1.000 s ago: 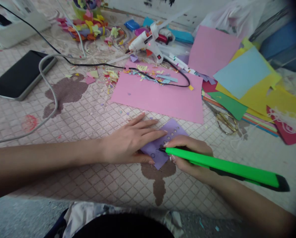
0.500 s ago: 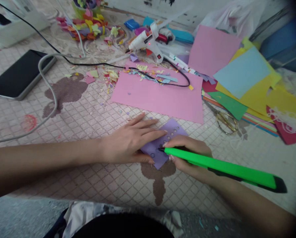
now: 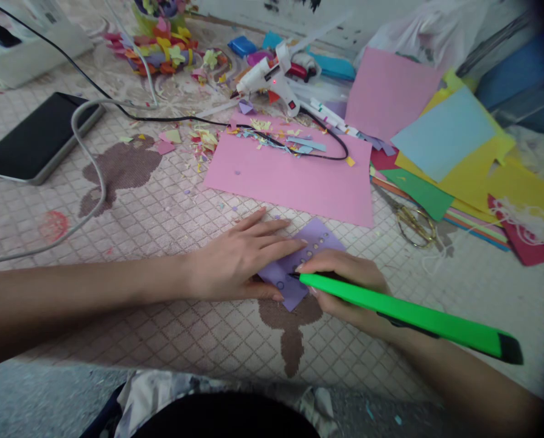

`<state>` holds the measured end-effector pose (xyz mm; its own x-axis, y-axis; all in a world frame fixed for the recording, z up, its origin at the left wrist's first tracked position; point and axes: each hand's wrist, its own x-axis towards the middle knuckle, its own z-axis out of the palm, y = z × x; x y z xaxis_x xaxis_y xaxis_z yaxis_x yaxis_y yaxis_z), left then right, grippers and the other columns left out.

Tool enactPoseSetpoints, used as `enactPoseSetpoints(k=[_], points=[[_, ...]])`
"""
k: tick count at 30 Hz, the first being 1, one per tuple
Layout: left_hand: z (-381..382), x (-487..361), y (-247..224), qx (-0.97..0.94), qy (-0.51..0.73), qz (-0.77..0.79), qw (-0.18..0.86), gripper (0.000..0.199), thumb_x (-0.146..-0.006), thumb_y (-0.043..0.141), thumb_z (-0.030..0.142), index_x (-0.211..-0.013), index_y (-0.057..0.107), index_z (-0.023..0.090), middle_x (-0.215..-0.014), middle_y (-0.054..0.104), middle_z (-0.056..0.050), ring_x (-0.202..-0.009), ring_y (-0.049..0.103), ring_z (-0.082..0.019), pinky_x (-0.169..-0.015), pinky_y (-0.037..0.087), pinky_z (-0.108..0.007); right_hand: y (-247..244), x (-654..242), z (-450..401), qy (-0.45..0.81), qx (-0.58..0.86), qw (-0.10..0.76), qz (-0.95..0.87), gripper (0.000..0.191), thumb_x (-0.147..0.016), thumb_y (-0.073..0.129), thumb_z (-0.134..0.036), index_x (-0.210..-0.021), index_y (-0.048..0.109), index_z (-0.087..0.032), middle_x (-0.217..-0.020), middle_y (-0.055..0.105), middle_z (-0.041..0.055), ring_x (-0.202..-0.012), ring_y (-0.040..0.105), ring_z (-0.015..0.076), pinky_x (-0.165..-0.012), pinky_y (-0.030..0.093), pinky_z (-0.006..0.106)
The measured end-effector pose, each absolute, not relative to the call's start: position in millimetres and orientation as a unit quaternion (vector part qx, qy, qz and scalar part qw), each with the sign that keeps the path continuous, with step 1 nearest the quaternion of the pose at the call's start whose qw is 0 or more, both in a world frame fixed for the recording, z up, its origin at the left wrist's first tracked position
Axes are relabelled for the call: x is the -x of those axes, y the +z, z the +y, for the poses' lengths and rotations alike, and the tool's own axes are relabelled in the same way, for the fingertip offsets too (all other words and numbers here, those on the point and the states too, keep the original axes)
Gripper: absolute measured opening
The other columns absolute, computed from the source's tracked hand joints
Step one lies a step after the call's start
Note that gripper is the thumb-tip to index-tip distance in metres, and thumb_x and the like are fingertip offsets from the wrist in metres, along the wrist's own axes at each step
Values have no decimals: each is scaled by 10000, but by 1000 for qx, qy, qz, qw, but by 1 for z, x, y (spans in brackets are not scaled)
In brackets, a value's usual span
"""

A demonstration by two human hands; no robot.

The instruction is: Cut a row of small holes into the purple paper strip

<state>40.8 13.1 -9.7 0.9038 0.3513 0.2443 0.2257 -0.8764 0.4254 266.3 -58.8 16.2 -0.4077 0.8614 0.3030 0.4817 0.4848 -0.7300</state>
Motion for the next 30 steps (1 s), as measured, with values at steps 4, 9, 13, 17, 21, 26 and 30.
enactPoseSetpoints(k=[4,9,13,17,21,26,30], points=[[13,-42,-9,-956,160,146,198,715,-879,621,528,-1412,390,112,-1387,530,-182,-1378,396,-322,-1173,194,-570,18,-267,-61,285,443,363,-769,212,-802,582,-82,-939,661,-223,-830,729,20,-691,689,132,-617,557,237],[13,-42,-9,-956,160,144,198,710,-880,625,520,-1411,387,115,-1384,534,-177,-1384,388,-321,-1177,189,-563,17,-266,-62,277,446,368,-767,205,-799,586,-79,-924,659,-224,-826,732,19,-672,686,129,-603,552,235],[13,-42,-9,-956,162,144,196,719,-879,619,531,-1416,378,119,-1381,536,-179,-1384,390,-315,-1182,179,-553,16,-265,-62,274,447,370,-767,186,-808,587,-85,-919,656,-217,-817,729,22,-668,685,123,-596,548,231],[14,-41,-9,-956,157,143,201,742,-869,620,554,-1421,373,124,-1399,518,-177,-1390,378,-321,-1181,174,-558,16,-265,-61,269,433,357,-783,211,-803,587,-77,-942,652,-222,-826,728,22,-698,693,128,-619,555,239],[16,-40,-7,-958,146,124,211,677,-895,615,474,-1424,374,127,-1412,512,-154,-1407,346,-321,-1189,144,-561,17,-266,-61,272,438,362,-776,224,-800,579,-71,-941,653,-227,-823,725,23,-692,689,136,-617,558,250],[17,-39,-5,-959,135,124,216,649,-898,609,414,-1434,368,138,-1423,505,-138,-1414,336,-315,-1194,135,-554,17,-267,-62,285,456,367,-759,213,-798,574,-80,-936,655,-222,-805,718,16,-621,664,121,-549,535,233],[17,-39,-6,-958,141,126,213,648,-890,623,396,-1433,372,148,-1415,513,-140,-1408,348,-312,-1194,139,-552,17,-266,-61,275,452,363,-767,210,-799,581,-81,-926,655,-231,-814,726,17,-658,680,130,-569,541,240]])
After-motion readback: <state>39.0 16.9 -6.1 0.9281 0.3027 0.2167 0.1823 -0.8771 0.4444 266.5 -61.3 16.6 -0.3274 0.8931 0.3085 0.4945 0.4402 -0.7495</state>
